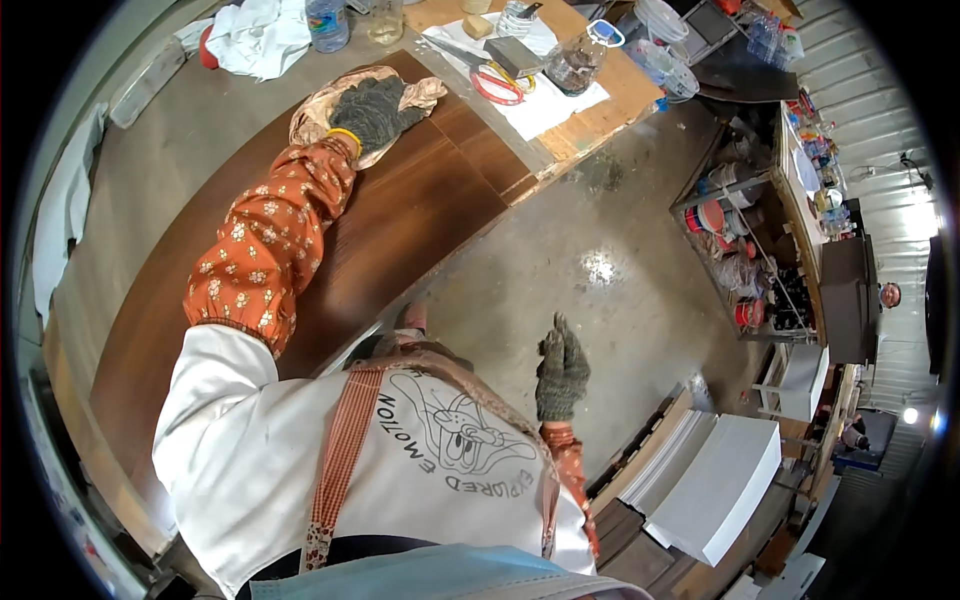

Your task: The person wipes and polishes wooden furniture panels using a small sponge and a cloth, applying a liquid from a bottle and handling the panels one at a time on a workbench.

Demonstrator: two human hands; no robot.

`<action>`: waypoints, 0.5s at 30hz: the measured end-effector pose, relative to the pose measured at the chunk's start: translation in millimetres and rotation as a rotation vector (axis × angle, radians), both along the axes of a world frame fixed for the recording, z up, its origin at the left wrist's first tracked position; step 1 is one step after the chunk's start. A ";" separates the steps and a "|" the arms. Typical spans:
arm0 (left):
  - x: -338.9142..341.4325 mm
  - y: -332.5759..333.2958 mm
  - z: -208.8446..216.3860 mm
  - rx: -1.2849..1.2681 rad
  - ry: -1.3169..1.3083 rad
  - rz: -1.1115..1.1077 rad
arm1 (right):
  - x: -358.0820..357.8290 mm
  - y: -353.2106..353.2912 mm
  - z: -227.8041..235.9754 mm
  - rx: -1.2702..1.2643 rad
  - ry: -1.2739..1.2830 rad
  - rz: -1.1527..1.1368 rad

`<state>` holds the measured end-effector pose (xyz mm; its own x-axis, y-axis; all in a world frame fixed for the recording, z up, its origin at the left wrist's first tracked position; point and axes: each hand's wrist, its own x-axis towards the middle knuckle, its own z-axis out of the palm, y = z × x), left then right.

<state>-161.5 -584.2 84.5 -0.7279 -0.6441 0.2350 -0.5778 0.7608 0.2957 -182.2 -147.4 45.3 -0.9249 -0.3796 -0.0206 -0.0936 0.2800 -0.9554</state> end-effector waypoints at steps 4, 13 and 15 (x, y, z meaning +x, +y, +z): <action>-11.1 31.7 8.1 0.161 0.153 -0.352 | -46.4 -43.0 3.3 0.059 0.119 0.036; -17.4 152.8 2.1 -0.418 0.239 -0.685 | -134.7 -144.3 19.0 -0.026 0.304 0.198; -21.9 164.4 -2.1 -0.473 -0.094 -0.601 | -153.2 -163.0 23.7 -0.015 0.286 0.252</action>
<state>-183.4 -419.8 82.4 -0.9515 0.0215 0.3068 -0.0323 0.9850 -0.1692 -335.4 -310.4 69.0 -0.7703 -0.5941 0.2319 -0.4211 0.2007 -0.8845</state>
